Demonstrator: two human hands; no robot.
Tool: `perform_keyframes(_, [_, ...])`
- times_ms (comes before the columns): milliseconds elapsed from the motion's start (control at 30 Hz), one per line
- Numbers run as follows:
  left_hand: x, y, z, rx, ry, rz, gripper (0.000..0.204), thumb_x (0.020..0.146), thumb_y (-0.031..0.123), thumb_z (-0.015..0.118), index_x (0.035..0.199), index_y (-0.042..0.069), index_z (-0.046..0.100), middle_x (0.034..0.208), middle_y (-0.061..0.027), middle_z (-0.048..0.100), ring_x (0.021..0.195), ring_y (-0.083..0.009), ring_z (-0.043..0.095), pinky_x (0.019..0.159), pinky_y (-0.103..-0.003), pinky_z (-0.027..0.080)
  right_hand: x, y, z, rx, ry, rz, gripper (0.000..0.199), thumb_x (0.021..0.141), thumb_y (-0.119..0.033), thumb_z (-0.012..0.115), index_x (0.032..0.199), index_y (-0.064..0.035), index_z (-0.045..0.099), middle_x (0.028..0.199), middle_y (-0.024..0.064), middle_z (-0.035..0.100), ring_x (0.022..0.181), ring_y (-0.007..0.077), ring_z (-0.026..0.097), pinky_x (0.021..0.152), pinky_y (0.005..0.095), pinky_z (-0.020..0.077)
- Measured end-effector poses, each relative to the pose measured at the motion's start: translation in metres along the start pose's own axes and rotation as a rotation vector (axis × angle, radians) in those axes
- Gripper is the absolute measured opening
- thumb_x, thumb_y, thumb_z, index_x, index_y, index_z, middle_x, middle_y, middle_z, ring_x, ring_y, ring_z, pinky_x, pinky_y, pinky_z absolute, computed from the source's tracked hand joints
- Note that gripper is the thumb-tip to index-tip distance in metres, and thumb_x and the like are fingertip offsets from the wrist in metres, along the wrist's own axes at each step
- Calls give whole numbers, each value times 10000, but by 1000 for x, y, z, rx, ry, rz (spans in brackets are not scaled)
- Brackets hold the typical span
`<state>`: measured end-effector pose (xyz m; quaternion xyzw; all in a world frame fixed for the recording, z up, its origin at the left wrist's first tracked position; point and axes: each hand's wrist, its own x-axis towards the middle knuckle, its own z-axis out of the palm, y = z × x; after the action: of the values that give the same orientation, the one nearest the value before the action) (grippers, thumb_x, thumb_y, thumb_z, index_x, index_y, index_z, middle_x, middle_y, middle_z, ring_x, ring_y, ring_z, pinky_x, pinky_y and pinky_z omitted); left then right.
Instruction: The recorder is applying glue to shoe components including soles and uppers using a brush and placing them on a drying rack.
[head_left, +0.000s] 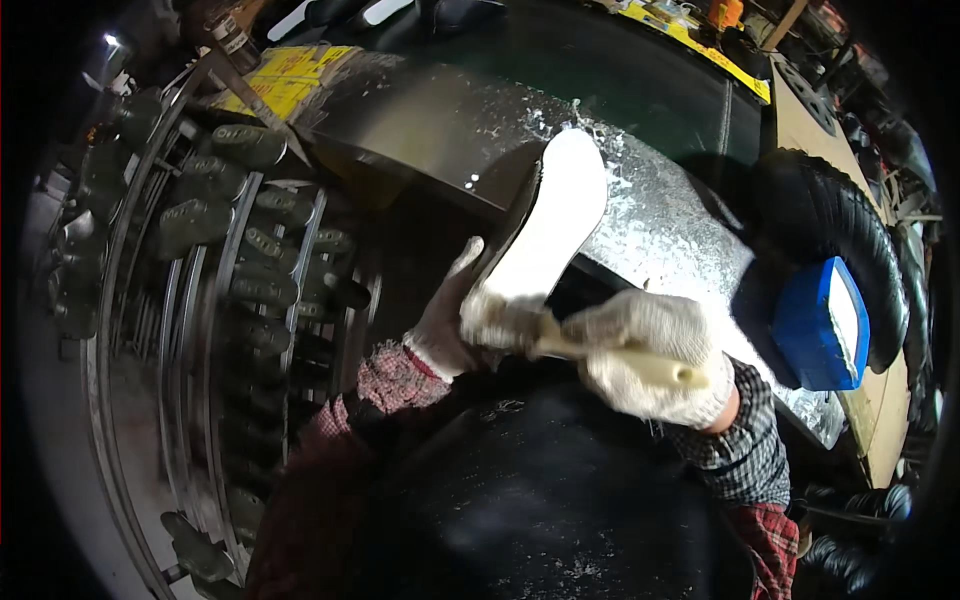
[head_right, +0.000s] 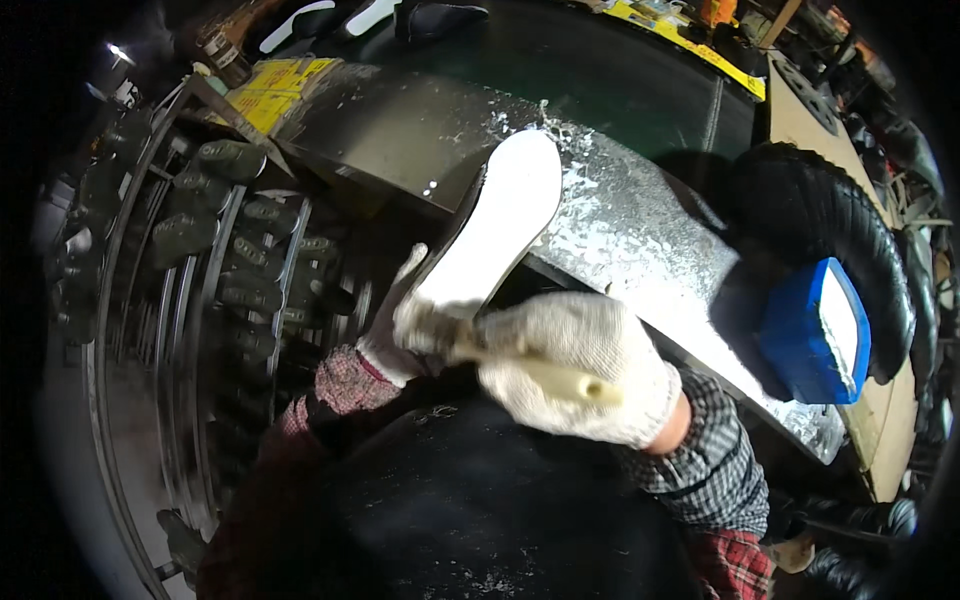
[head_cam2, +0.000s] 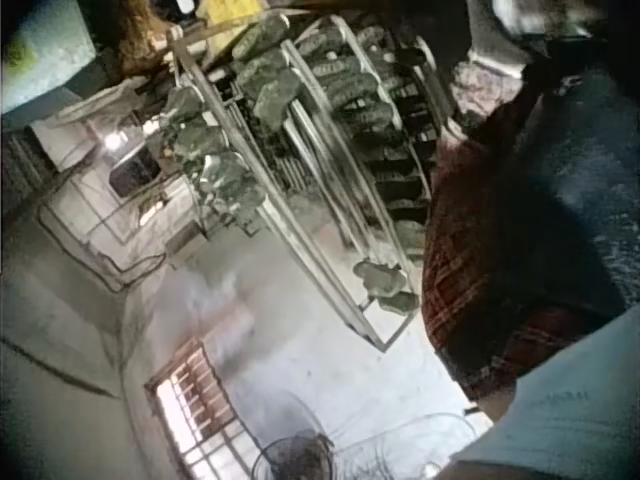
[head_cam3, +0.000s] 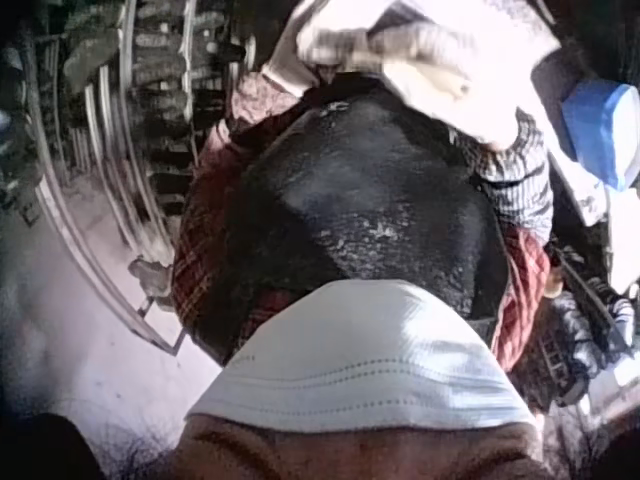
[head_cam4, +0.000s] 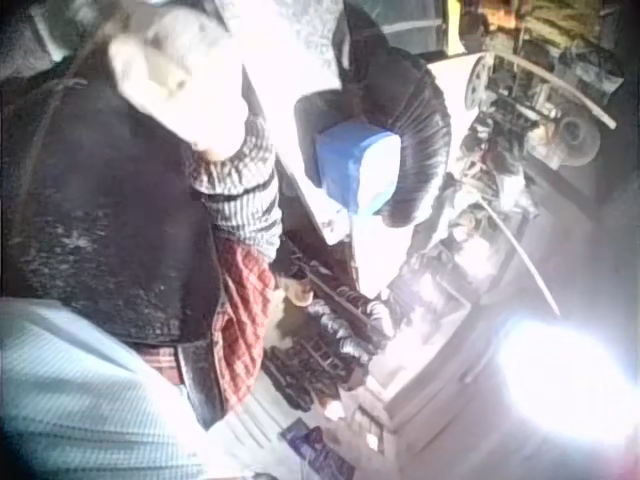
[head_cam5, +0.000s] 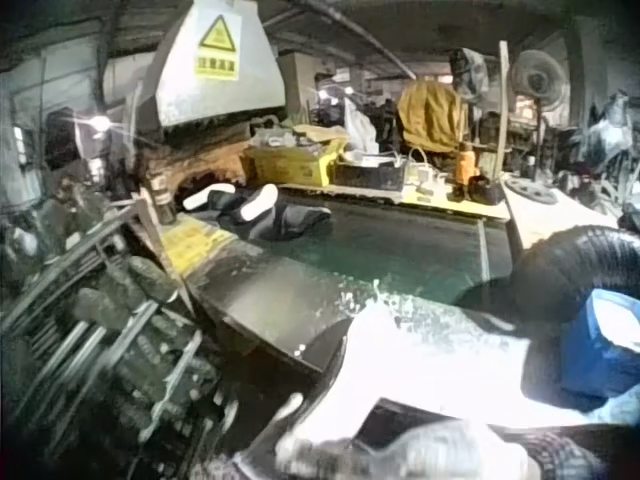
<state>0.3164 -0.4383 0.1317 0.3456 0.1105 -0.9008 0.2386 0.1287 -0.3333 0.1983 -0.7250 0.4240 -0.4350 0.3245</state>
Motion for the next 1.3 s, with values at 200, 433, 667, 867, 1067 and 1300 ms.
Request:
perform_keyframes(200, [15,21,-44,207,-612,-138,716,939,616,363,1304,11,480,1076,-242,634,680,-375,683,434,-426,574,-39,13,-43,324,-72,395,346,996,-132,415,1252,99,450,1179,275,582,831,246,684,683,250,609])
perform_keyframes(433, [45,52,-95,158,-780,-345,852,890,714,323,1420,49,376,1295,-253,519,925,-436,641,716,-578,548,-17,63,-47,436,190,422,249,894,-68,612,1112,52,609,1065,145,661,929,190,645,795,267,546])
perform_keyframes(667, [51,65,-127,16,-500,-364,804,900,703,317,1425,99,397,1315,-206,539,1066,-468,590,929,-742,351,9,70,-53,-687,148,-112,375,780,-34,671,1152,-25,627,869,125,623,743,255,636,617,326,541])
perform_keyframes(867, [31,64,-43,238,-436,-112,801,883,698,373,1323,37,477,955,-245,650,561,-403,621,427,-483,510,-5,12,-44,-735,-21,-204,340,775,-143,577,1107,-85,622,942,84,625,772,208,633,593,307,538])
perform_keyframes(1067, [96,132,45,566,-133,465,659,871,451,645,1311,-4,462,1166,-201,585,945,-295,607,744,-358,550,-65,4,-81,-721,182,-112,321,827,-152,612,1143,-100,583,913,91,610,754,253,623,571,347,526])
perform_keyframes(1300, [159,-21,185,749,-245,121,624,797,604,654,971,19,525,1144,-163,550,1044,-319,538,913,-481,469,-179,-22,-110,-509,860,52,365,826,-91,708,1169,-36,596,982,127,638,854,286,631,732,366,521])
